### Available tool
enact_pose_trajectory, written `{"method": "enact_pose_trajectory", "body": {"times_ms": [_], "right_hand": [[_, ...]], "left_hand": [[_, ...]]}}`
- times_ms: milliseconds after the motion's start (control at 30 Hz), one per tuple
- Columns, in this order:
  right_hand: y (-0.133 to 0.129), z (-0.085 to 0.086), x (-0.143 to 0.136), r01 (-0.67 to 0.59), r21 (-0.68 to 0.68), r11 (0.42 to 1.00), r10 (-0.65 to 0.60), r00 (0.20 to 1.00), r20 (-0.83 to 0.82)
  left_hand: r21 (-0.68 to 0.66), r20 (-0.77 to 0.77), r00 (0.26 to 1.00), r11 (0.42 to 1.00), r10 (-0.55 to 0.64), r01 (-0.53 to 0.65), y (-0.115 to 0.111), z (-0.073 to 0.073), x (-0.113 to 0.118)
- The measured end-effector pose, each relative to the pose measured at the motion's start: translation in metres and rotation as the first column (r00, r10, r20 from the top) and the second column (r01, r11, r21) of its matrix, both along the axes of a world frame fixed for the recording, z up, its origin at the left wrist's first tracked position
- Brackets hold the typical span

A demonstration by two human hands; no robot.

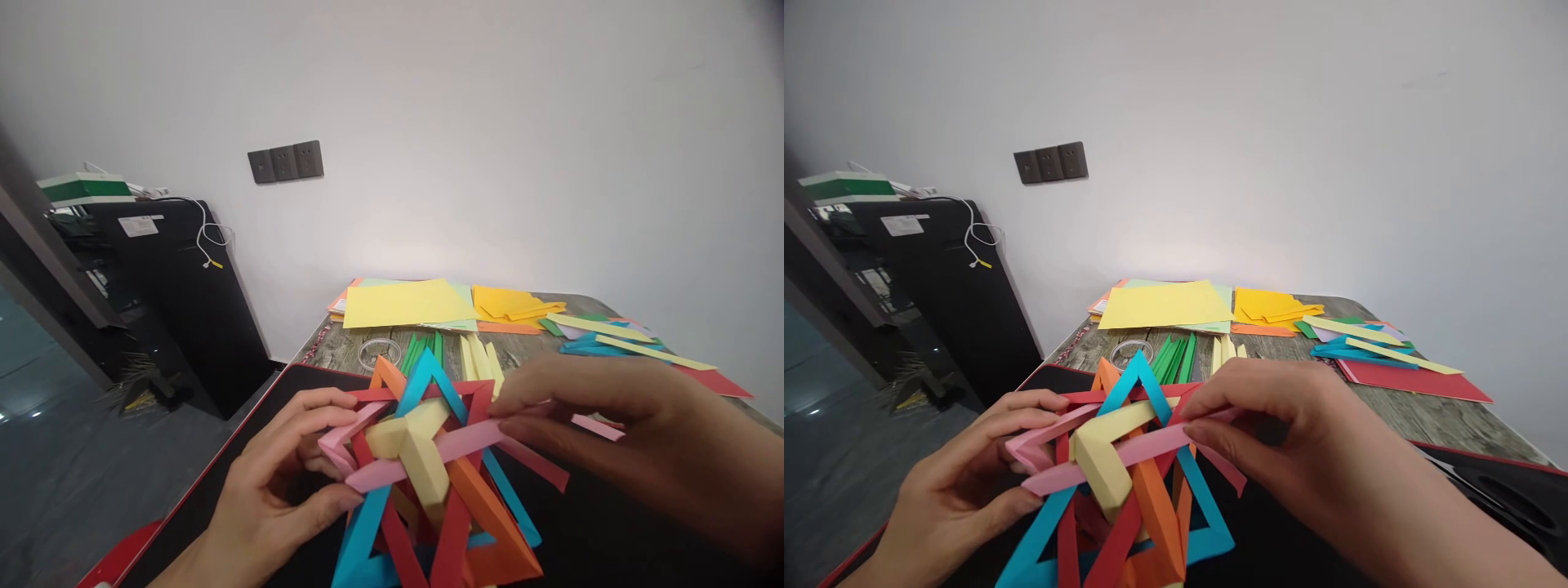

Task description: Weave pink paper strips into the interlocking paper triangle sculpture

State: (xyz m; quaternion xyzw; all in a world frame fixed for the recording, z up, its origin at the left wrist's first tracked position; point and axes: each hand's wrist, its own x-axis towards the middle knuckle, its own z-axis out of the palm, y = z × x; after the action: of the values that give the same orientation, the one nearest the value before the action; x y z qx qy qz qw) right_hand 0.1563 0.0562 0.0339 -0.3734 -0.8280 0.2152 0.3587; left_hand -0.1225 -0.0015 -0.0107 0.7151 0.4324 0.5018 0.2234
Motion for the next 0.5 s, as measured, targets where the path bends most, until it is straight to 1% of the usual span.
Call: {"method": "enact_pose_trajectory", "body": {"times_ms": [67, 133, 300, 400, 500], "right_hand": [[0.001, -0.004, 0.005, 0.005, 0.069, 0.998, -0.004, 1.000, -0.010], [0.000, -0.008, 0.010, -0.004, 0.105, 0.995, 0.003, 1.000, 0.014], [-0.004, -0.014, 0.016, -0.022, 0.088, 0.996, 0.017, 0.998, 0.056], [-0.005, -0.013, 0.016, -0.022, 0.057, 0.998, 0.017, 0.996, 0.089], [-0.007, -0.012, 0.013, -0.036, 0.025, 0.999, 0.033, 0.992, 0.124]], "left_hand": [[0.038, -0.050, 0.998, 0.999, -0.035, 0.037, 0.001, -0.001, -0.002], [0.081, -0.109, 0.992, 0.994, -0.067, 0.076, 0.001, -0.002, -0.002], [0.152, -0.255, 0.961, 0.977, -0.109, 0.151, -0.004, 0.002, -0.002], [0.168, -0.316, 0.944, 0.974, -0.094, 0.153, -0.007, 0.003, -0.001], [0.198, -0.307, 0.950, 0.973, -0.057, 0.122, -0.008, 0.001, -0.001]]}}
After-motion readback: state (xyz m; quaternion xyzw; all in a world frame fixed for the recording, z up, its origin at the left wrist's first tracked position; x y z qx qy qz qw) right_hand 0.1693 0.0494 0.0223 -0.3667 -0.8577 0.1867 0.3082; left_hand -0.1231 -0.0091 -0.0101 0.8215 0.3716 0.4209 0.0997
